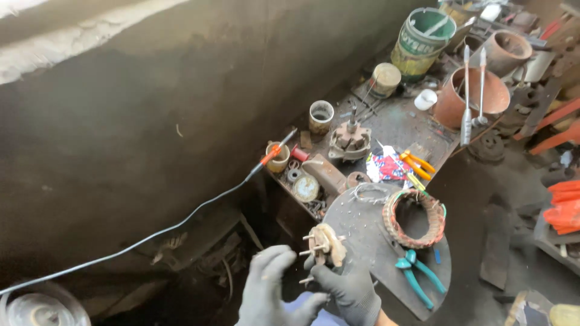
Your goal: Soldering wires onto an alternator stator at a workbench
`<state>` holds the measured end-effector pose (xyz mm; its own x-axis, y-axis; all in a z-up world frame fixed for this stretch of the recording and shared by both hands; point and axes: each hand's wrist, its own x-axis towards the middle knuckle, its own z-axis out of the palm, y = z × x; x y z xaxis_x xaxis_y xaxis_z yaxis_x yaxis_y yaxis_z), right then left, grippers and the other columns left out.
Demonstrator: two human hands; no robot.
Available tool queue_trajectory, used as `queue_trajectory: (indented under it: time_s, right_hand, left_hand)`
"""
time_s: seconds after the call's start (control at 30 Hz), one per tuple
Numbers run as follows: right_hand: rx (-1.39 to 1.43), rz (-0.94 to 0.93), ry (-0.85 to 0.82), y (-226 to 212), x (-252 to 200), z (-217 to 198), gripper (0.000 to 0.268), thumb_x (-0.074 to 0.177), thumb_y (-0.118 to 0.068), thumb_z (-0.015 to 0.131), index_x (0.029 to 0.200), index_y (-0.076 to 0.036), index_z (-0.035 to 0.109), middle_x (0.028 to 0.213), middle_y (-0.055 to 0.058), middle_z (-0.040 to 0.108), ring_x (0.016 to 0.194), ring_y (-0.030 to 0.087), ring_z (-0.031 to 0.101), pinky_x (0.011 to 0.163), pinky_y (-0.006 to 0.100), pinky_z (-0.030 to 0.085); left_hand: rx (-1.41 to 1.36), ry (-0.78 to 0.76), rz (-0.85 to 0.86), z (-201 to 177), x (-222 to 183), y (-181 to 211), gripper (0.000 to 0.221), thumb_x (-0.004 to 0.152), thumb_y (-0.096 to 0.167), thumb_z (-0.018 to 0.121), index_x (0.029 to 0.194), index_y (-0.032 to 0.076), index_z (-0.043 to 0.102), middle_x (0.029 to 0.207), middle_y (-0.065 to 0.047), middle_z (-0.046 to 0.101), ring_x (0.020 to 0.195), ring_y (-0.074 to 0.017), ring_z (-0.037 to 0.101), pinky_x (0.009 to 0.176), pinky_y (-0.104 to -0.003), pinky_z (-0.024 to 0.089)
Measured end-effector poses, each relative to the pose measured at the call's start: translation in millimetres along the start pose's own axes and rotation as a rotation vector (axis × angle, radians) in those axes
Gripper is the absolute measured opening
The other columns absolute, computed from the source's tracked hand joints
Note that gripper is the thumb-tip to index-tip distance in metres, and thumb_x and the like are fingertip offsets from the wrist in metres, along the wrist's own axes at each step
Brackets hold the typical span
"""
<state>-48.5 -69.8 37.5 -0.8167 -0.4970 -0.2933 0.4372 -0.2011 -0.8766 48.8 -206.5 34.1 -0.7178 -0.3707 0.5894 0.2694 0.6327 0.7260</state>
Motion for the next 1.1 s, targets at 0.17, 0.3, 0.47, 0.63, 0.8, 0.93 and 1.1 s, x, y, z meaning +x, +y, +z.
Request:
queue_trajectory:
  time_s: [0.17,0.3,0.47,0.63,0.8,0.93,1.1]
  right_hand:
    - [-0.206,0.039,0.009,32.6,11.6,-15.5,0.060,0.069,-0.004,0.087,0.124,-0.003,0.066,0.102,0.020,0.078,0.089,0.022,0.074,0.076,0.035,0.063]
    - [-0.240,0.216,0.062,27.6,24.9,9.7,0.051,0.075,0.000,0.083,0.123,-0.002,0.066,0.087,0.021,0.075,0.061,0.021,0.068,0.045,0.035,0.056]
    - [-0.394,0.158,0.027,40.4,64.1,32.2,0.051,0.074,-0.008,0.085,0.121,-0.008,0.066,0.098,0.010,0.078,0.076,0.011,0.072,0.070,0.024,0.061]
    - [-0.493,0.013,-0.276,20.2,131.8,64.6,0.060,0.089,-0.057,0.061,0.112,-0.003,0.072,0.081,0.005,0.072,0.061,0.013,0.069,0.057,0.027,0.055]
    - [-1.628,0.082,0.035,35.5,251.3,76.5,0.087,0.087,-0.005,0.046,0.161,-0.046,0.024,0.121,0.019,0.062,0.101,0.047,0.066,0.081,0.057,0.052]
    - [-1.725,0.216,-0.084,47.5,287.7,86.2,0.090,0.089,0.000,0.042,0.163,-0.046,0.018,0.128,0.023,0.063,0.100,0.048,0.067,0.087,0.052,0.053]
    - [-1.866,0.051,-0.089,98.9,319.0,64.4,0.035,0.101,-0.015,0.041,0.134,-0.020,0.049,0.114,0.018,0.066,0.088,0.048,0.070,0.069,0.062,0.052]
  left_hand:
    - [0.062,-0.147,-0.073,-19.9,27.7,0.9,0.085,0.084,0.059,0.069,0.147,0.005,0.045,0.143,-0.018,0.053,0.109,-0.0262,0.070,0.107,-0.050,0.045]
    - [0.134,-0.337,-0.094,-20.6,40.2,-37.6,0.059,0.102,0.048,0.048,0.139,0.003,0.051,0.136,-0.017,0.059,0.123,-0.0344,0.060,0.098,-0.045,0.052]
    - [0.119,-0.352,-0.317,-31.7,49.5,-88.6,0.056,0.091,0.036,0.064,0.138,0.008,0.053,0.134,-0.014,0.061,0.120,-0.0310,0.064,0.102,-0.041,0.049]
    - [0.135,-0.133,-0.483,-66.3,51.8,-142.0,0.051,0.089,0.040,0.064,0.131,0.012,0.062,0.127,-0.009,0.067,0.113,-0.0242,0.069,0.100,-0.036,0.051]
    - [-0.165,0.144,-0.840,-96.0,74.9,-130.5,0.046,0.084,0.028,0.069,0.126,0.009,0.066,0.117,-0.005,0.080,0.081,-0.0152,0.081,0.069,-0.025,0.067]
    - [-0.275,0.233,-0.907,-93.3,70.3,-139.0,0.043,0.085,0.018,0.069,0.124,0.002,0.066,0.114,-0.012,0.081,0.084,-0.0177,0.079,0.069,-0.026,0.065]
    - [-0.339,0.185,-0.998,-85.9,54.0,-175.7,0.045,0.077,0.013,0.074,0.120,0.001,0.069,0.113,-0.013,0.082,0.080,-0.0223,0.081,0.062,-0.031,0.067]
